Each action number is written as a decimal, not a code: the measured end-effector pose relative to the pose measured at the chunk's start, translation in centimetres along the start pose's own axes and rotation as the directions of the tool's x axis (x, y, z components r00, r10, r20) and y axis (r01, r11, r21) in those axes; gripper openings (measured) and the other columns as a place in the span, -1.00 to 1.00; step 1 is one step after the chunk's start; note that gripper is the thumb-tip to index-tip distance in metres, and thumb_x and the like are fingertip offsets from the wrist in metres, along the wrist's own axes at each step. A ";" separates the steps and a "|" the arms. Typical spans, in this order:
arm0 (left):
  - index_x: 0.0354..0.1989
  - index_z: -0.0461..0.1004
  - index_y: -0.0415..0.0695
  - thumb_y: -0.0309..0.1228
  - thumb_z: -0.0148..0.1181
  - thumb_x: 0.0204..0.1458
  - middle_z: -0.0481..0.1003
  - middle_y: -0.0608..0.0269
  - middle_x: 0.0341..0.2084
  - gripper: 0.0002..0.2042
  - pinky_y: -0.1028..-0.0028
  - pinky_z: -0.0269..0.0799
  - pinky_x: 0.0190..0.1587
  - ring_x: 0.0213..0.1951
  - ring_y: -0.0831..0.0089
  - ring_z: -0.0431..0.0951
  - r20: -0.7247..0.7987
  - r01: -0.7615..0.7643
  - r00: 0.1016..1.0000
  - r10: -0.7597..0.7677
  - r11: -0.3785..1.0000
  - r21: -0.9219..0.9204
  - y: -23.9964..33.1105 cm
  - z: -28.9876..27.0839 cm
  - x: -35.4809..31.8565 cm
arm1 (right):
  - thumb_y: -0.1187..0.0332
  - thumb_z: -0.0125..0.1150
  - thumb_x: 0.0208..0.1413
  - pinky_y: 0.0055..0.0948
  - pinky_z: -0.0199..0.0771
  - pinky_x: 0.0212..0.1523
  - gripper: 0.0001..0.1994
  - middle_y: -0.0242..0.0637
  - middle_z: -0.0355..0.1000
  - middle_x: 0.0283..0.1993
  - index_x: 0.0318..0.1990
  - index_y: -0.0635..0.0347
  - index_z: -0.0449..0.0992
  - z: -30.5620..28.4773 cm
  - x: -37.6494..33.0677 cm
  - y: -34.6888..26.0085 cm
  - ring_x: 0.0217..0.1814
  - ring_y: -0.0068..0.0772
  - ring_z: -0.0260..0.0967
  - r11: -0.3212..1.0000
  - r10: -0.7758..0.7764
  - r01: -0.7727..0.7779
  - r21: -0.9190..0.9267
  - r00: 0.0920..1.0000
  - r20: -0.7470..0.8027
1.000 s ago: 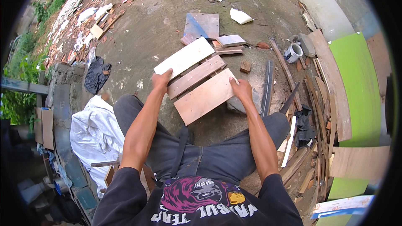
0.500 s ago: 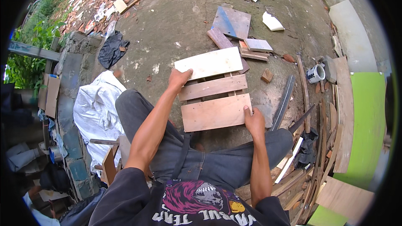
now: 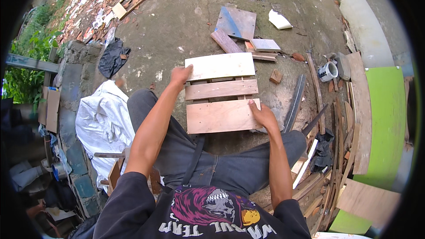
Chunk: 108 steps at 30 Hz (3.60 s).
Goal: The person sits on the ground and uses a hammer to break a long wooden plank into smaller pieces. They repeatedly strike the wood against a metal bar to snap it apart.
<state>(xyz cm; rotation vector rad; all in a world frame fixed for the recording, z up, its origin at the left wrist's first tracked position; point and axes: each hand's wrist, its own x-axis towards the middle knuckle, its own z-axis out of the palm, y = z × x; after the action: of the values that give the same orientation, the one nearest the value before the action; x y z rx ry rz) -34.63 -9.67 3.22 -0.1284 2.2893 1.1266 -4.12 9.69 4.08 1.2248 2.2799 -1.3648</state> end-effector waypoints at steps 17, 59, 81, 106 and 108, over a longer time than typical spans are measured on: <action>-0.24 0.54 -0.16 -0.35 -0.09 0.22 0.62 0.22 -0.36 -0.75 0.35 0.58 -0.26 -0.35 0.36 0.63 0.378 0.412 0.899 -0.220 0.717 -0.563 -4.1 0.9 5.7 | 0.11 0.16 0.23 -0.41 0.43 -0.05 -0.59 -0.21 0.54 -0.10 0.06 0.26 0.49 5.4 2.8 4.3 -0.06 -0.42 0.45 0.669 -0.177 0.167 0.724 0.982 -0.063; -0.20 0.63 -0.33 -0.24 0.32 0.02 0.61 0.07 -0.37 -0.65 0.40 0.59 -0.32 -0.38 0.34 0.64 0.023 -0.223 0.974 0.226 0.931 0.288 3.4 0.3 4.1 | -0.11 0.12 0.18 -0.02 0.47 -0.15 -0.39 0.31 0.49 -0.28 -0.06 0.43 0.40 8.2 1.0 -0.6 -0.15 0.34 0.47 0.938 0.005 0.162 0.305 0.877 -0.480; 0.05 0.45 -0.24 0.20 0.16 0.01 0.47 -0.13 0.03 -0.31 0.13 0.44 0.05 0.08 0.00 0.48 0.305 -0.397 0.859 0.412 0.160 0.904 9.1 3.2 -4.7 | -0.12 -0.05 0.25 0.12 0.38 0.02 -0.32 0.45 0.43 -0.12 0.03 0.54 0.23 5.4 1.2 1.0 -0.02 0.40 0.42 0.948 -0.144 0.171 0.267 0.982 -0.119; 0.37 -0.16 -0.42 0.25 0.52 -0.54 0.12 -0.41 0.27 0.39 0.20 0.15 0.34 0.30 -0.12 0.20 0.917 -0.883 0.397 0.036 -0.257 0.393 11.1 16.6 -2.2 | -0.11 0.11 0.16 -0.18 0.33 0.19 -0.35 0.14 0.41 0.15 0.18 0.28 0.39 -27.2 -12.4 14.1 0.23 -0.03 0.36 0.994 0.023 0.050 0.099 0.778 -0.628; 0.35 -0.14 -0.47 0.28 0.51 -0.58 0.27 -0.36 0.18 0.41 0.20 0.26 0.27 0.21 -0.13 0.33 0.924 -0.855 0.383 -0.005 -0.379 0.353 12.0 17.8 -3.0 | -0.08 0.17 0.14 -0.23 0.41 0.05 -0.42 0.04 0.47 0.07 0.12 0.24 0.46 -23.2 -12.8 21.2 0.10 -0.16 0.43 0.981 0.157 -0.046 0.190 0.768 -0.621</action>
<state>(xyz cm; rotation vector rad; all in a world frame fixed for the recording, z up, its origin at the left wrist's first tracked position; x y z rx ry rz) -27.93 10.90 4.72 1.9257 1.6984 -0.6841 24.81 26.26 10.50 2.1067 2.4761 -1.2432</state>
